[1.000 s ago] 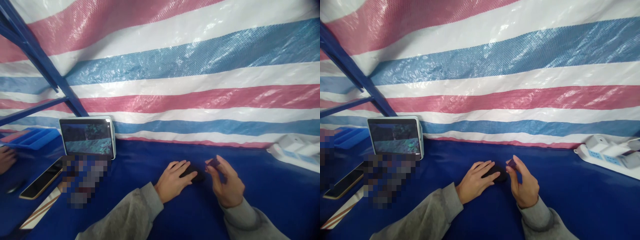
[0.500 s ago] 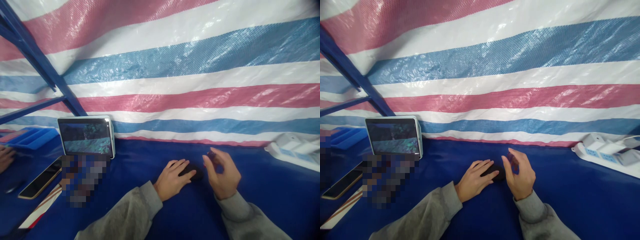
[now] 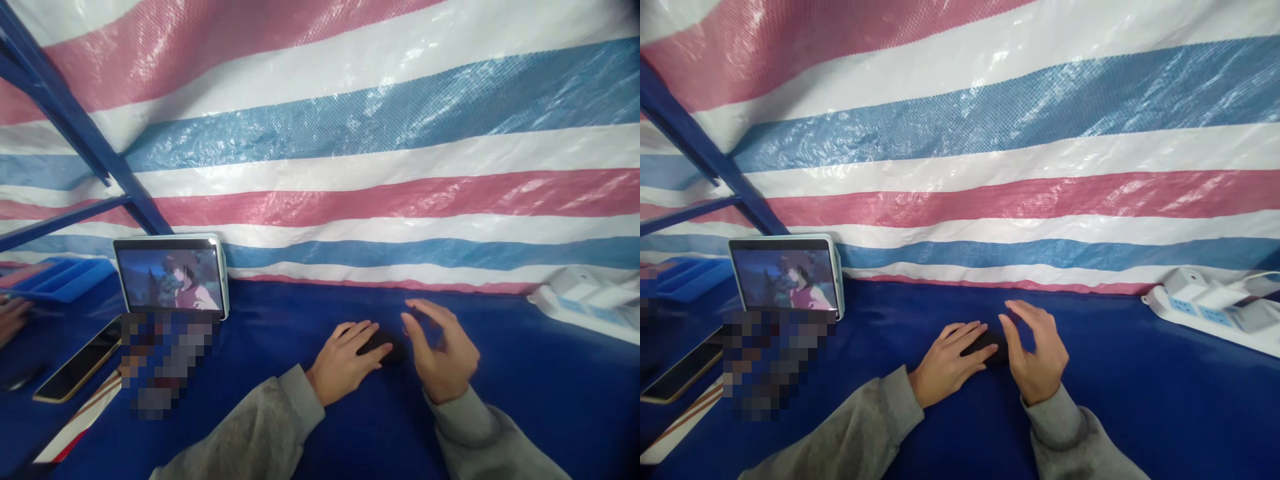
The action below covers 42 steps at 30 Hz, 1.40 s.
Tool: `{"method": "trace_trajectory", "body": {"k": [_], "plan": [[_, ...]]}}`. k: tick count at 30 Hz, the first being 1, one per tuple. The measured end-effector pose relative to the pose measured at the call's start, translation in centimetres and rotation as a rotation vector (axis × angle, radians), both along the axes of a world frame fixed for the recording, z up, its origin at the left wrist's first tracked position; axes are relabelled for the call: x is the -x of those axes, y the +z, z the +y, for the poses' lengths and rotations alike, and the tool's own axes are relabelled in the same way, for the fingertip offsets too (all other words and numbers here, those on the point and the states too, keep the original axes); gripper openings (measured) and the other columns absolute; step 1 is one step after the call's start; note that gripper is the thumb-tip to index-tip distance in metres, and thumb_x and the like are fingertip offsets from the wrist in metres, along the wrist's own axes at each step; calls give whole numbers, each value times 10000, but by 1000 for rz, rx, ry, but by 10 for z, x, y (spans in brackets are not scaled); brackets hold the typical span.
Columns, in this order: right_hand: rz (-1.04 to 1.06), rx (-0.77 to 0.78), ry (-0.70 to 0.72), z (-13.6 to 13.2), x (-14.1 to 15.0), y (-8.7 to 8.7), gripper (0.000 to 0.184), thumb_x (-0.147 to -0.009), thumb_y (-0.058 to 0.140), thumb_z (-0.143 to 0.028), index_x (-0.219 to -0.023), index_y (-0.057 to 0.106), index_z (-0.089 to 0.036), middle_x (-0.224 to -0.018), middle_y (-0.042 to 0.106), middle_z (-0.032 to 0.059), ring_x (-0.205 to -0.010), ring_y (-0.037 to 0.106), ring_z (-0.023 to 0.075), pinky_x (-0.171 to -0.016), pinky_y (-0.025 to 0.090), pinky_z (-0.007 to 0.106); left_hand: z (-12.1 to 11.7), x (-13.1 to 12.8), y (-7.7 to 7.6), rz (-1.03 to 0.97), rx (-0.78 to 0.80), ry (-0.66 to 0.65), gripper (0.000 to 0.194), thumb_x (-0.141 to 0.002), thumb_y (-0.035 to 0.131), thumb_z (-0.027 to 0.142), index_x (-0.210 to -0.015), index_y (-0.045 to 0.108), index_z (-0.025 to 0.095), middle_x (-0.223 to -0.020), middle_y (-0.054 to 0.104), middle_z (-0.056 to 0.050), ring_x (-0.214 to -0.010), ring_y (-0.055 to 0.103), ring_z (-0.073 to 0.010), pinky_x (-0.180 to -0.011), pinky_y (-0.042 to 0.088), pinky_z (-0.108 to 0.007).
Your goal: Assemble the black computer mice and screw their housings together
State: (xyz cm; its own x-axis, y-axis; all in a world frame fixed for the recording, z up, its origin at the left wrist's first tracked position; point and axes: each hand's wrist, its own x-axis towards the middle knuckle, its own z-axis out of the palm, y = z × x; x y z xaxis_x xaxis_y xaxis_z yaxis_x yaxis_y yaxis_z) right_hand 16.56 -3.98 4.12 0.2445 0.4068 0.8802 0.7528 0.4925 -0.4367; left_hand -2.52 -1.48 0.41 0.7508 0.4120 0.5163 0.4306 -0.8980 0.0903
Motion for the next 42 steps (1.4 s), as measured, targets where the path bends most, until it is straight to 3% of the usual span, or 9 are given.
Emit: {"method": "trace_trajectory", "body": {"k": [4,10,13,17,22,27,32,37,42], "plan": [[31,-62,54,-9,2,-11,303,-799,723,-97,-1074,662,-208,-942,753,51,-810,710,197,-682,576,349,0,0,0,-8,5,4,331,-1041,472,355,-1327,598,248,-1429,566,-127,-1326,545,-249,-1053,471,-435],[16,85,56,-16,-2,-8,289,-909,583,-139,-1187,645,-185,-1035,735,83,-750,694,163,-709,590,349,-1,0,-1,-5,6,3,342,-1041,471,367,-1340,590,251,-1431,565,-122,-1327,545,-248,-1043,476,-420],[-46,-27,-62,-13,-6,-7,305,-846,688,-153,-1149,674,-191,-1021,727,79,-826,698,190,-741,589,356,-1,1,-1,-1,8,7,342,-1040,473,359,-1342,589,248,-1432,564,-124,-1336,535,-250,-1050,472,-419],[-9,-161,-159,-11,-6,-9,372,-747,789,-130,-1104,707,-195,-970,720,68,-781,687,188,-677,580,339,-1,1,1,-10,17,11,344,-1041,470,365,-1341,588,247,-1439,557,-123,-1327,546,-243,-1047,475,-407],[-57,-31,-20,-15,-6,-8,457,-863,642,-114,-1309,614,-212,-1079,725,101,-919,705,243,-796,595,424,-1,1,2,-17,17,1,335,-1040,472,352,-1332,595,243,-1425,570,-126,-1329,543,-249,-1043,476,-415],[-59,-70,-137,-13,-8,-12,507,-795,753,-176,-1286,635,-218,-1023,708,91,-848,690,222,-728,598,378,-1,1,1,-9,33,9,339,-1038,475,353,-1338,591,245,-1439,557,-127,-1332,540,-253,-1050,471,-427],[2,24,54,-12,-7,-18,569,-888,609,-142,-1439,491,-229,-1132,688,124,-878,702,229,-770,601,439,-1,1,1,-8,27,10,336,-1038,477,351,-1334,595,244,-1423,572,-124,-1320,551,-251,-1051,472,-426],[-55,-30,-69,-12,-7,-16,607,-806,727,-139,-1382,560,-233,-994,705,88,-852,687,230,-763,589,418,-1,2,0,-12,25,16,338,-1039,473,354,-1332,597,241,-1426,569,-121,-1316,554,-253,-1046,479,-424],[-48,106,34,-13,-7,-13,554,-916,580,-172,-1455,466,-219,-1131,698,117,-927,698,227,-824,588,424,-2,1,1,0,19,14,343,-1040,467,345,-1345,586,245,-1435,558,-128,-1329,541,-258,-1046,476,-429]]}}
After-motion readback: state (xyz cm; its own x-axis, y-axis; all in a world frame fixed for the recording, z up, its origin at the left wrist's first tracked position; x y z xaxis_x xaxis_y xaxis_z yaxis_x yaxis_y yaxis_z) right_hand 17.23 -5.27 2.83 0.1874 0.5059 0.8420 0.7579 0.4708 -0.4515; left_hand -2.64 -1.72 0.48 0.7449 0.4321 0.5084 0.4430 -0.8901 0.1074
